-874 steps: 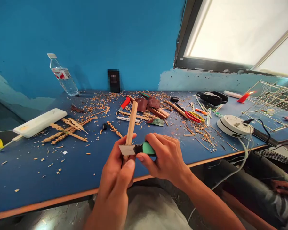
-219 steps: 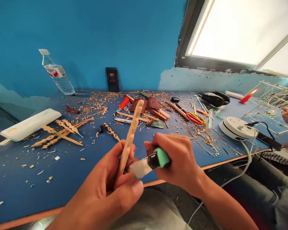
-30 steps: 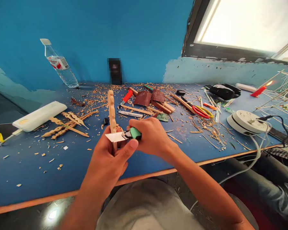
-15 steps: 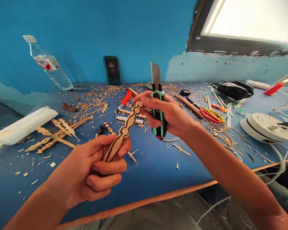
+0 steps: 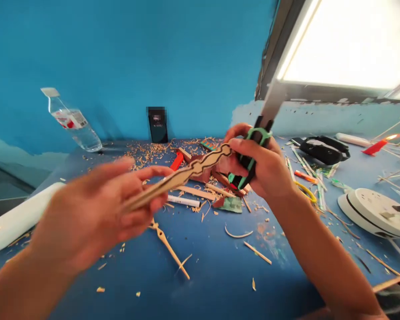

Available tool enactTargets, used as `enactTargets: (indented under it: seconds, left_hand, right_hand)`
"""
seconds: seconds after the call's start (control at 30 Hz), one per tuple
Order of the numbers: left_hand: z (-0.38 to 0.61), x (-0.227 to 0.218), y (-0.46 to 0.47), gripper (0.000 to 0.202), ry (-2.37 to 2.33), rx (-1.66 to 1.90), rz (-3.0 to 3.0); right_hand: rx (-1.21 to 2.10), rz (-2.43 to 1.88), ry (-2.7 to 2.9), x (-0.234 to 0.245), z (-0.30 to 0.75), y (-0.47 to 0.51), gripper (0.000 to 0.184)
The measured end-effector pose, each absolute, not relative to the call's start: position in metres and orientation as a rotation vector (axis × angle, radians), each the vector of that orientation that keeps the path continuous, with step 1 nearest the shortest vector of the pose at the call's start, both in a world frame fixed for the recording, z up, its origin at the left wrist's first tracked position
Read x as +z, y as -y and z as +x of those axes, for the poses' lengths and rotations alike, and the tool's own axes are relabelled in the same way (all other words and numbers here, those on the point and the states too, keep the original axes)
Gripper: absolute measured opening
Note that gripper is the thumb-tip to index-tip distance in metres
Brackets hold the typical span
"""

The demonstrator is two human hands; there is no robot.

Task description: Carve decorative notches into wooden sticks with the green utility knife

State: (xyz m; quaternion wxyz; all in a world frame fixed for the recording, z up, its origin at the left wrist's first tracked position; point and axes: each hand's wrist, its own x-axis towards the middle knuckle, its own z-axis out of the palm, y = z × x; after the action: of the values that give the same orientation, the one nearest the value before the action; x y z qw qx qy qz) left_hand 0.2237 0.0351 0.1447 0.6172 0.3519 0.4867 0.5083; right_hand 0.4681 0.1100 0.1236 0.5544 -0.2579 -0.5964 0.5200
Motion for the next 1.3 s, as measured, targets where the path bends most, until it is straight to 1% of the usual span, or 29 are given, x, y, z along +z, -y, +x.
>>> enactTargets:
  seconds: [0.07, 0.13, 0.27, 0.37, 0.43, 0.53, 0.63, 0.73, 0.8, 0.87, 0.93, 1.03, 1.1, 1.2, 1.3]
  left_hand:
    - [0.226, 0.159, -0.046, 0.042, -1.024, 1.382, 0.725]
    - [0.232, 0.163, -0.055, 0.037, -0.993, 1.459, 0.78]
    - [0.251, 0.147, -0.065, 0.034, -1.029, 1.425, 1.065]
    - [0.258, 0.135, -0.065, 0.026, -1.006, 1.405, 1.018]
    - [0.257, 0.131, -0.064, 0.027, -1.026, 1.422, 0.958]
    - [0.253, 0.131, -0.062, 0.027, -1.06, 1.44, 0.943]
    - [0.251, 0.134, -0.061, 0.027, -1.061, 1.433, 1.022]
    - [0.254, 0.138, -0.057, 0.033, -1.085, 1.452, 1.113]
    - [0.258, 0.141, -0.053, 0.033, -1.08, 1.433, 1.147]
    - [0.262, 0.141, -0.049, 0.031, -1.081, 1.392, 1.159]
    - [0.265, 0.139, -0.045, 0.033, -1.101, 1.353, 1.129]
    - [0.265, 0.136, -0.043, 0.04, -1.127, 1.347, 1.023]
    - [0.264, 0.136, -0.046, 0.036, -1.098, 1.329, 0.983]
    - [0.265, 0.136, -0.056, 0.023, -1.014, 1.333, 0.957]
    - [0.269, 0.13, -0.064, 0.015, -0.948, 1.428, 0.988]
  right_hand:
    - [1.176, -0.634, 1.33, 0.129, 0.467, -0.111, 0.008]
    - [1.233, -0.665, 1.319, 0.13, 0.46, -0.108, 0.014]
    - [1.407, -0.67, 1.413, 0.121, 0.439, -0.094, 0.028]
    - [1.386, -0.658, 1.523, 0.116, 0.426, -0.081, 0.024]
    - [1.3, -0.687, 1.67, 0.114, 0.422, -0.076, 0.02]
    - [1.179, -0.681, 1.872, 0.113, 0.422, -0.074, 0.018]
    - [1.096, -0.667, 1.915, 0.11, 0.426, -0.081, 0.019]
    - [0.761, -0.75, 1.923, 0.107, 0.433, -0.093, 0.02]
    - [0.622, -0.779, 1.92, 0.106, 0.439, -0.1, 0.021]
    - [0.714, -0.794, 1.926, 0.108, 0.446, -0.104, 0.02]
    - [0.927, -0.818, 1.92, 0.112, 0.453, -0.104, 0.021]
    - [1.2, -0.74, 1.886, 0.118, 0.461, -0.106, 0.032]
    - [1.271, -0.645, 1.803, 0.119, 0.463, -0.109, 0.028]
    - [1.261, -0.576, 1.68, 0.118, 0.46, -0.113, 0.013]
    - [1.363, -0.574, 1.712, 0.112, 0.455, -0.11, 0.018]
